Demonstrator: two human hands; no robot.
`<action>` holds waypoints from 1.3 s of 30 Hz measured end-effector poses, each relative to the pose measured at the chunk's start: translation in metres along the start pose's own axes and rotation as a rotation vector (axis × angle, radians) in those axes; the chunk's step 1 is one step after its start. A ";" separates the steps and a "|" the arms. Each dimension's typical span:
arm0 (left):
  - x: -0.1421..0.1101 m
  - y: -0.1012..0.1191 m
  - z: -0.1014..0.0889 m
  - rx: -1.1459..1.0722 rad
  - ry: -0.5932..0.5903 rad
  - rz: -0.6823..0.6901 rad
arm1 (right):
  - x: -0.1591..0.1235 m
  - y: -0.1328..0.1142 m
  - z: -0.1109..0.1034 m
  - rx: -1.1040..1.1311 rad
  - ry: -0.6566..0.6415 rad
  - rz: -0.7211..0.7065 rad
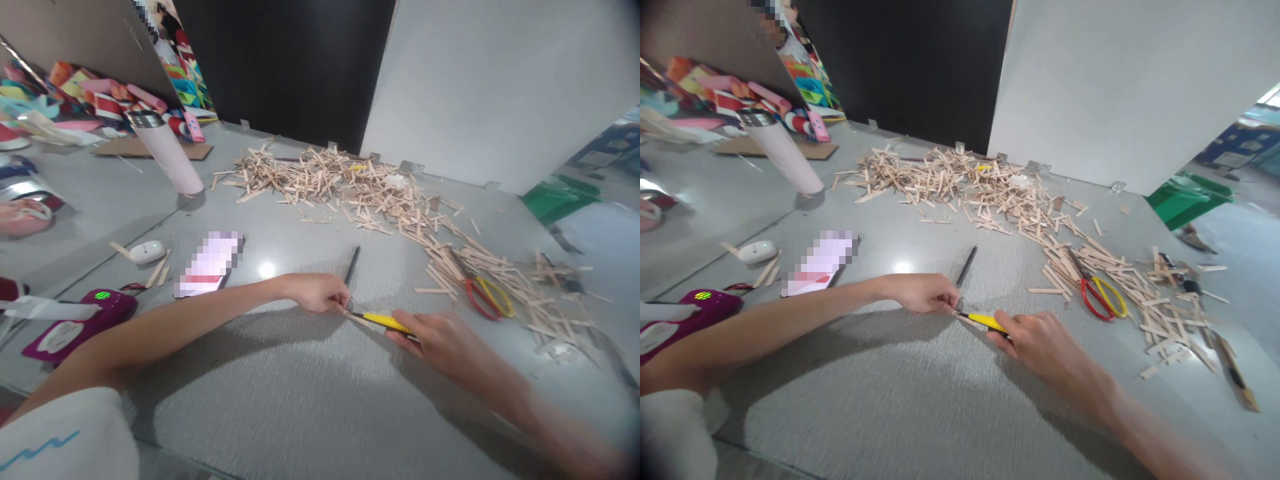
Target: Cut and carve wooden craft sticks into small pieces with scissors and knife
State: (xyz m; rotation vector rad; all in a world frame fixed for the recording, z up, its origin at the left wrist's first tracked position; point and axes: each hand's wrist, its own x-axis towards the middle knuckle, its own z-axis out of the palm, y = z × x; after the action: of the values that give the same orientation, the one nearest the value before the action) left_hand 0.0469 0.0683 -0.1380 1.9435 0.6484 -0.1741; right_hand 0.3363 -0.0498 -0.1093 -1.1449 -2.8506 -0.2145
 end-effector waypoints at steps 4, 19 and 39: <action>0.003 0.000 0.001 0.026 0.023 0.037 | 0.001 0.001 0.002 -0.015 0.006 -0.062; 0.002 0.001 -0.002 0.038 -0.008 0.034 | 0.021 0.006 -0.004 -0.059 -0.116 0.016; 0.011 0.004 0.000 0.068 0.008 -0.024 | -0.007 -0.065 -0.015 -0.336 0.120 0.162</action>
State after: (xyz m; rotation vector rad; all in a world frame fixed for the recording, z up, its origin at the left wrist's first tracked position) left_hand 0.0580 0.0705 -0.1390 2.0033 0.6792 -0.2062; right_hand 0.2962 -0.1030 -0.1018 -1.3578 -2.6656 -0.7473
